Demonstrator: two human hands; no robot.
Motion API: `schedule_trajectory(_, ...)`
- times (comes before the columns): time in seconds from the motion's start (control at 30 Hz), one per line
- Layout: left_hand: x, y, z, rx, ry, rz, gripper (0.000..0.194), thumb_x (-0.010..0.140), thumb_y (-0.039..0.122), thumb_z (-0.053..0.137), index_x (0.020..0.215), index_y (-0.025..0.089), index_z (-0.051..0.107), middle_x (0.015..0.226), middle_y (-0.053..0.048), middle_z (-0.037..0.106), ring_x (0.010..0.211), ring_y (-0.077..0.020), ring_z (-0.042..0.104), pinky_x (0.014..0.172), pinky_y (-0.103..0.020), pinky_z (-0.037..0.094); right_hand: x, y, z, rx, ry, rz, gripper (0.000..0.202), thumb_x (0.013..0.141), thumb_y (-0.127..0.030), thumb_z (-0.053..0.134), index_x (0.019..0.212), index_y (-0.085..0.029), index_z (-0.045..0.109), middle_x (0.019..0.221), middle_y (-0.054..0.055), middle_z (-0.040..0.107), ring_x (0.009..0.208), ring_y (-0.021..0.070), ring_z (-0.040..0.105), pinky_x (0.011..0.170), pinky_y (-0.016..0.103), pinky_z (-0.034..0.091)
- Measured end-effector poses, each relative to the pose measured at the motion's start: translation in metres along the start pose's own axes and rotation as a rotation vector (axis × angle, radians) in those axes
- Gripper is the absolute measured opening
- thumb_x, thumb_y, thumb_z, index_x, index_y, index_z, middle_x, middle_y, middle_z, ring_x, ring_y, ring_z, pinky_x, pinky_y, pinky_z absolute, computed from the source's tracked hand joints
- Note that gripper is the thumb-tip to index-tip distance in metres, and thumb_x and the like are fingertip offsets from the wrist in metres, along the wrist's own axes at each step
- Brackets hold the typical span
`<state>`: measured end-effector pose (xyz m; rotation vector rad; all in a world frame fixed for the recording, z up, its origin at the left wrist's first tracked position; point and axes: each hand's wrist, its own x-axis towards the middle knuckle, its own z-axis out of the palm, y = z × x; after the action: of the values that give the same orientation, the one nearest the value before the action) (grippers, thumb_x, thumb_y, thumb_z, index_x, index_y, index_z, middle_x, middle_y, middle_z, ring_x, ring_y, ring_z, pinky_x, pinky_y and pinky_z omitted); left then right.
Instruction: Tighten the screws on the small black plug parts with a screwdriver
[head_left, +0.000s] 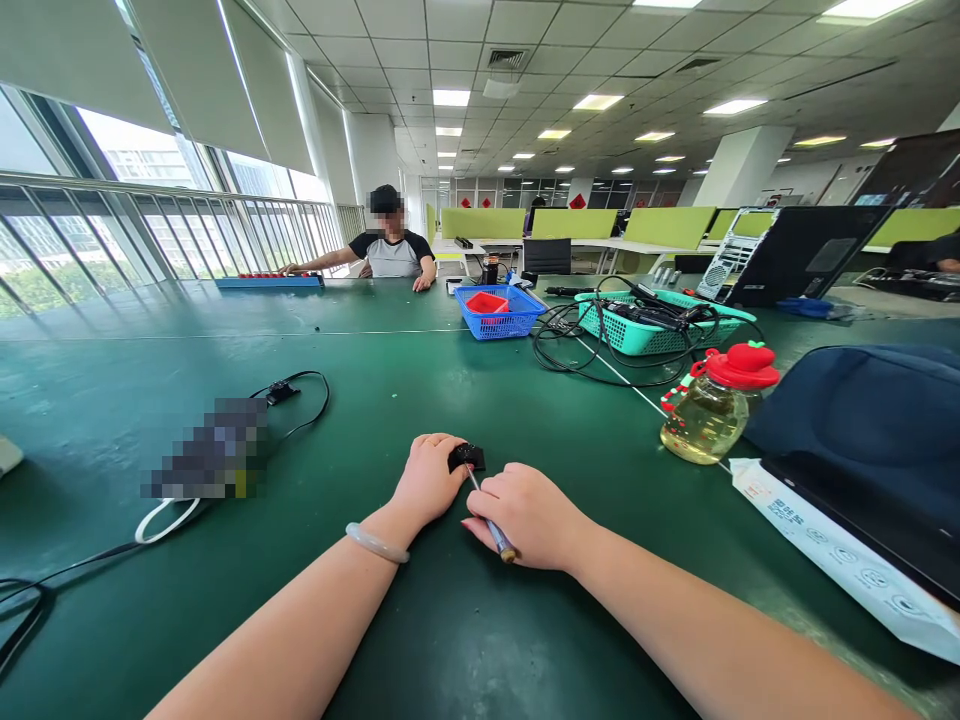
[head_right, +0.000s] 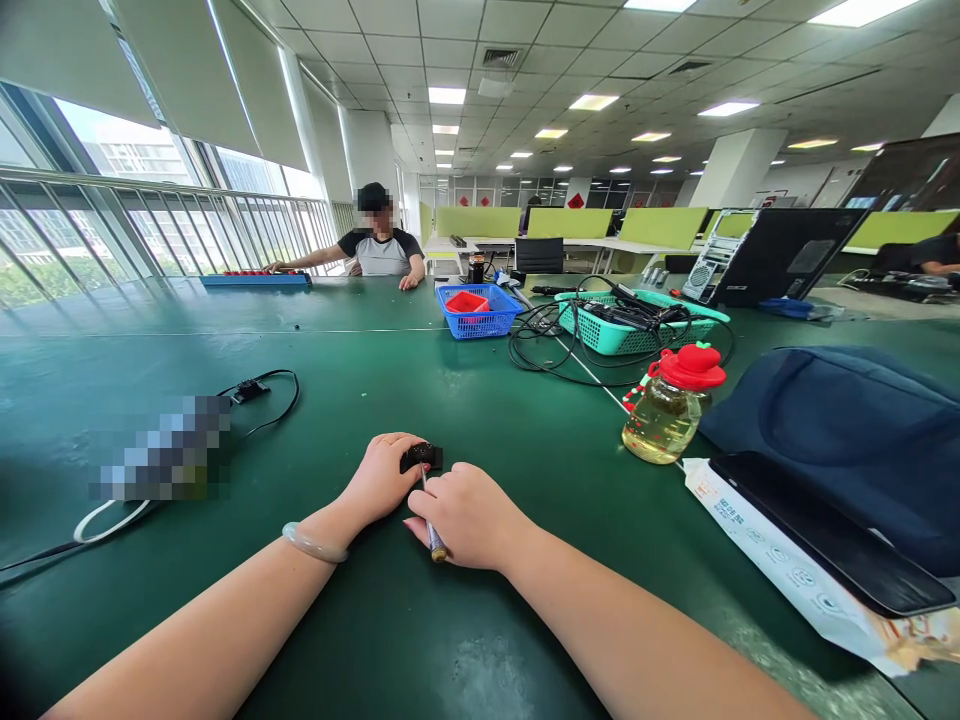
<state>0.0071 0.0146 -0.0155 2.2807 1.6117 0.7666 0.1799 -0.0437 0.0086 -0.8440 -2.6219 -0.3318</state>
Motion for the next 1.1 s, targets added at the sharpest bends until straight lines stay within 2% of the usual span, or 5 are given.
schedule_trajectory(0.23,0.0006,0.0002,-0.0002,0.013,-0.016,0.005,0.032,0.08,0.021,0.06,0.11,0.02,0.068,0.116,-0.006,0.069,0.118,-0.0267,0.052,0.108,-0.042,0.038,0.001,-0.0015,-0.0011,0.012,-0.011,0.029,0.021,0.09,-0.03,0.053,0.072,-0.019,0.059,0.062,0.001,0.059,0.056,0.0133,0.048,0.058,0.03,0.022)
schedule_trajectory(0.6,0.0002,0.001,-0.0016,0.018,-0.039,-0.01,0.032,0.08,0.022,0.061,0.112,0.019,0.067,0.118,-0.006,0.068,0.12,-0.0272,0.051,0.108,-0.041,0.038,0.0005,-0.0022,-0.0003,-0.013,0.046,0.041,0.022,0.09,-0.029,0.053,0.071,-0.018,0.058,0.061,0.001,0.058,0.054,0.013,0.046,0.057,0.03,0.02)
schedule_trajectory(0.93,0.0003,0.0019,-0.0013,0.031,-0.049,-0.02,0.033,0.081,0.021,0.059,0.112,0.019,0.067,0.12,-0.007,0.067,0.121,-0.0274,0.05,0.108,-0.042,0.038,0.0007,-0.0017,0.0035,0.021,-0.083,0.071,0.018,0.088,-0.031,0.057,0.075,-0.019,0.057,0.068,0.001,0.061,0.057,0.0138,0.049,0.058,0.03,0.024)
schedule_trajectory(1.1,0.0002,0.0006,-0.0002,0.035,-0.053,-0.014,0.033,0.081,0.021,0.059,0.113,0.019,0.066,0.12,-0.006,0.067,0.121,-0.0272,0.05,0.109,-0.042,0.036,-0.0005,-0.0002,0.0055,0.16,-0.003,0.163,0.017,0.086,-0.031,0.06,0.074,-0.02,0.056,0.067,-0.001,0.061,0.055,0.0126,0.048,0.058,0.028,0.028)
